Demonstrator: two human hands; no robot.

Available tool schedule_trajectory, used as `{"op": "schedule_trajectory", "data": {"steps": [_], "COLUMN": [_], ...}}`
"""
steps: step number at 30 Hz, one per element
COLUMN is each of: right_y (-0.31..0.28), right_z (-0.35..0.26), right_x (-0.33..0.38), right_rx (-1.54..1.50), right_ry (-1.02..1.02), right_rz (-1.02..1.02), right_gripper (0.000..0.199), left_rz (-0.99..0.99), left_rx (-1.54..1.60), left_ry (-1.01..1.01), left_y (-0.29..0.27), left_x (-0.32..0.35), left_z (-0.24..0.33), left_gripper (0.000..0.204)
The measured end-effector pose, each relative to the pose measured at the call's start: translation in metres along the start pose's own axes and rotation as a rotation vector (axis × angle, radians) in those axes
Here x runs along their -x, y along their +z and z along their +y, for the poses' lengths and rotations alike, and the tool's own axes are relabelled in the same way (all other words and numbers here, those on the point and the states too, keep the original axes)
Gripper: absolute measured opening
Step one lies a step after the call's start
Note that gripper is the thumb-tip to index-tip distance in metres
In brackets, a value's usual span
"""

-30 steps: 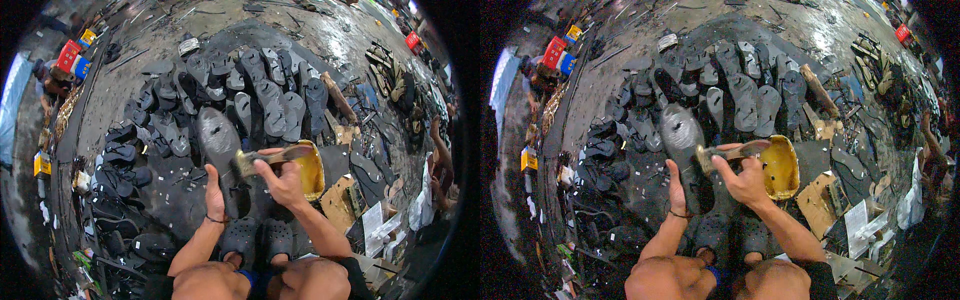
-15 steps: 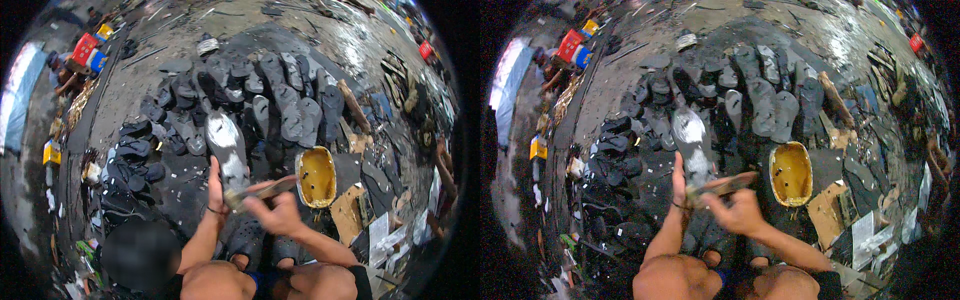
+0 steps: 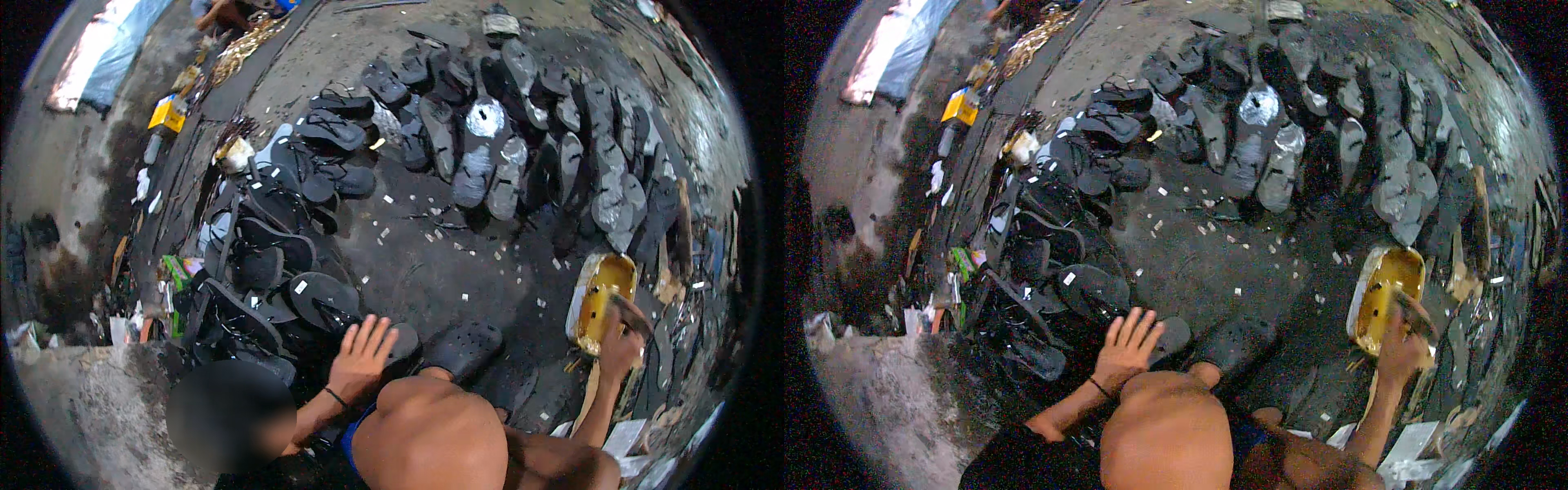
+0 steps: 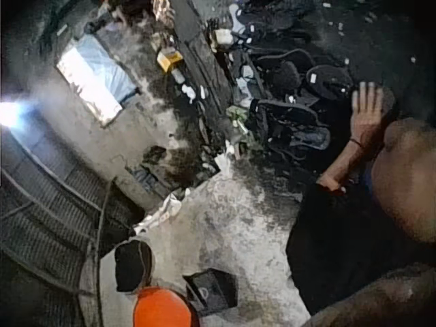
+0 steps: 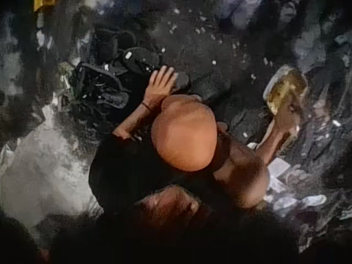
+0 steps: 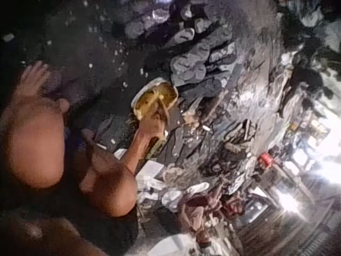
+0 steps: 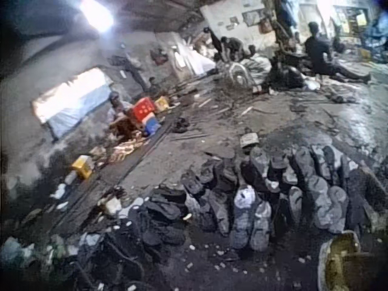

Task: The person pours a yellow liquid from a large container into a small bowl, then uses a brush to apply the liquid to the soles of multiple black flip-flops. The person works one at a time, dipping the brush and coating each sole before placing it back on the floor.

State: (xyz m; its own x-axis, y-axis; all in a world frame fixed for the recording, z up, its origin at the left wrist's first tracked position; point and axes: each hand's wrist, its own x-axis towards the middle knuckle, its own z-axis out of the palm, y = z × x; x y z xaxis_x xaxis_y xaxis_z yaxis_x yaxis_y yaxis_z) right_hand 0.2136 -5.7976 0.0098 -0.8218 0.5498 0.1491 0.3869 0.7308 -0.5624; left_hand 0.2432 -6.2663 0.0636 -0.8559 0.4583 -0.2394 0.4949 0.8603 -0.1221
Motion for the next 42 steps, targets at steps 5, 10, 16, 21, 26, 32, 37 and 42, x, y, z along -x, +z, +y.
{"op": "schedule_trajectory", "data": {"steps": [5, 10, 16, 21, 26, 32, 37, 42], "right_y": [-0.039, -0.051, -0.048, -0.061, -0.07, -0.037, 0.002, 0.043], "right_z": [-0.001, 0.008, 0.001, -0.009, -0.03, -0.092, -0.135, -0.161], "right_x": [0.029, 0.051, 0.063, 0.064, 0.05, 0.032, 0.001, -0.015], "right_rx": [0.011, 0.285, 0.343, 0.066, 0.045, -0.759, -0.96, -0.598], "right_ry": [0.077, 0.197, 0.171, 0.216, 0.327, 0.24, 0.121, -0.395], "right_rz": [-0.277, -0.419, -0.326, -0.312, -0.734, -0.468, -0.361, -0.192], "right_gripper": [0.029, 0.034, 0.05, 0.044, 0.029, 0.027, 0.027, 0.023], "left_rz": [-0.069, 0.269, 0.16, -0.116, -0.035, 0.07, -0.109, -0.388], "left_rx": [-0.361, 0.148, 0.862, 0.746, 1.166, 0.751, 1.957, 2.799], "left_ry": [0.208, 0.388, 0.471, 0.413, -0.151, -0.184, -0.5, -0.043], "left_y": [0.006, -0.079, -0.073, 0.039, 0.06, 0.078, 0.063, 0.027], "left_x": [0.007, -0.074, -0.128, -0.089, -0.102, -0.202, -0.228, -0.211], "left_z": [-0.039, -0.042, 0.014, 0.014, 0.04, 0.051, 0.044, 0.068], "left_gripper": [0.045, 0.032, 0.062, 0.087, 0.088, 0.09, 0.056, 0.049]}}
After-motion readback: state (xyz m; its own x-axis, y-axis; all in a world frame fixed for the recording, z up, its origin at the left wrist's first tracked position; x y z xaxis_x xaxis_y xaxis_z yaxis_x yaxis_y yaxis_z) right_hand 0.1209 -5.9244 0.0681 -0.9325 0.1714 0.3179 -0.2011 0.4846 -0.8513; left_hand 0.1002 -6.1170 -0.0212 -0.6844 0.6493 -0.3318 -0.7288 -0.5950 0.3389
